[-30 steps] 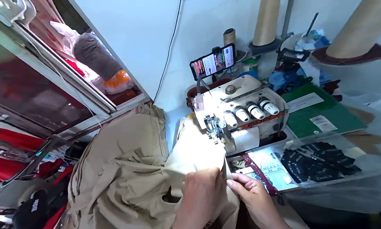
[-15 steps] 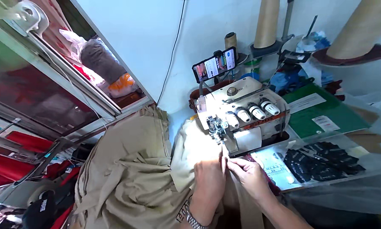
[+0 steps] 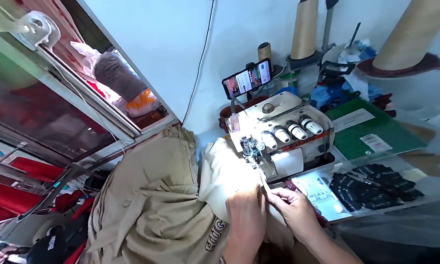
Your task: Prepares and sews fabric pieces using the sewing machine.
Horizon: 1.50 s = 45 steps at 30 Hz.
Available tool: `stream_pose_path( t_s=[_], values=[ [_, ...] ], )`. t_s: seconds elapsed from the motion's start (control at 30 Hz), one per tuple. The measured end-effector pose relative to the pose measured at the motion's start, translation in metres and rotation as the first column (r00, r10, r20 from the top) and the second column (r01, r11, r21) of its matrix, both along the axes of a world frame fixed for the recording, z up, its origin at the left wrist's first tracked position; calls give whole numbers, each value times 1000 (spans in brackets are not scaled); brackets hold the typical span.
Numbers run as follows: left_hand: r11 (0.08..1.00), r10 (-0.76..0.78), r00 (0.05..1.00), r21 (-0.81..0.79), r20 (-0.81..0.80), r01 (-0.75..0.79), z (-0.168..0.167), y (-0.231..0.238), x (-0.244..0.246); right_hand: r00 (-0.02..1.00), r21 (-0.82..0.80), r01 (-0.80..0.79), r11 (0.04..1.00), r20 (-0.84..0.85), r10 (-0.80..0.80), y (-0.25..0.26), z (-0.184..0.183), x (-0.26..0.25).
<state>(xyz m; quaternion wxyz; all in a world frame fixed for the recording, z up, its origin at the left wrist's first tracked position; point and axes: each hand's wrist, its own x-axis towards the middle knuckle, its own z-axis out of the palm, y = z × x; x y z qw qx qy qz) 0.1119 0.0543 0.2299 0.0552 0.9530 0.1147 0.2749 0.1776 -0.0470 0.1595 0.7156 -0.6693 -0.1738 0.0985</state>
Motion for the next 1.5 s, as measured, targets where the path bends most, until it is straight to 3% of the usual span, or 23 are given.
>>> stream_pose_path(
  t_s=[0.1, 0.23, 0.57, 0.7, 0.83, 0.97, 1.13, 1.23, 1.37, 1.5],
  values=[
    [991, -128, 984, -20, 121, 132, -11, 11, -7, 999, 71, -35, 997, -38, 38, -6, -2, -9],
    [962, -262, 951, -27, 165, 270, -15, 13, -8, 992, 167, -16, 986, -119, 36, -4, 1, -16],
    [984, -167, 970, 96, 179, 151, -18, 21, 25, 968, 285, 49, 957, -249, 24, 29, 13, -3],
    [984, -78, 984, 173, 162, 50, -29, 10, 19, 986, 268, 61, 961, -164, -16, 35, 3, -5],
    [972, -27, 990, 235, 138, -6, -47, 13, 18, 997, 178, -56, 982, -46, 66, 30, -5, 0],
    [985, -128, 981, 133, 148, 109, -48, 36, 20, 987, 5, -160, 987, -19, 160, 18, -30, 8],
    [988, -151, 979, -4, 138, 152, -40, 43, 18, 976, 75, -203, 976, 93, 195, 12, -47, 7],
    [992, -109, 984, -51, 141, 117, -37, 49, 23, 973, 67, -202, 977, 128, 192, 13, -49, 4],
    [911, -51, 999, -409, 13, 52, -18, 59, 36, 967, 61, -180, 982, 194, 165, 13, -51, 3],
    [847, 58, 998, -530, 31, -33, -14, 58, 33, 958, 61, -189, 980, 229, 171, 12, -51, 1]
  ],
)
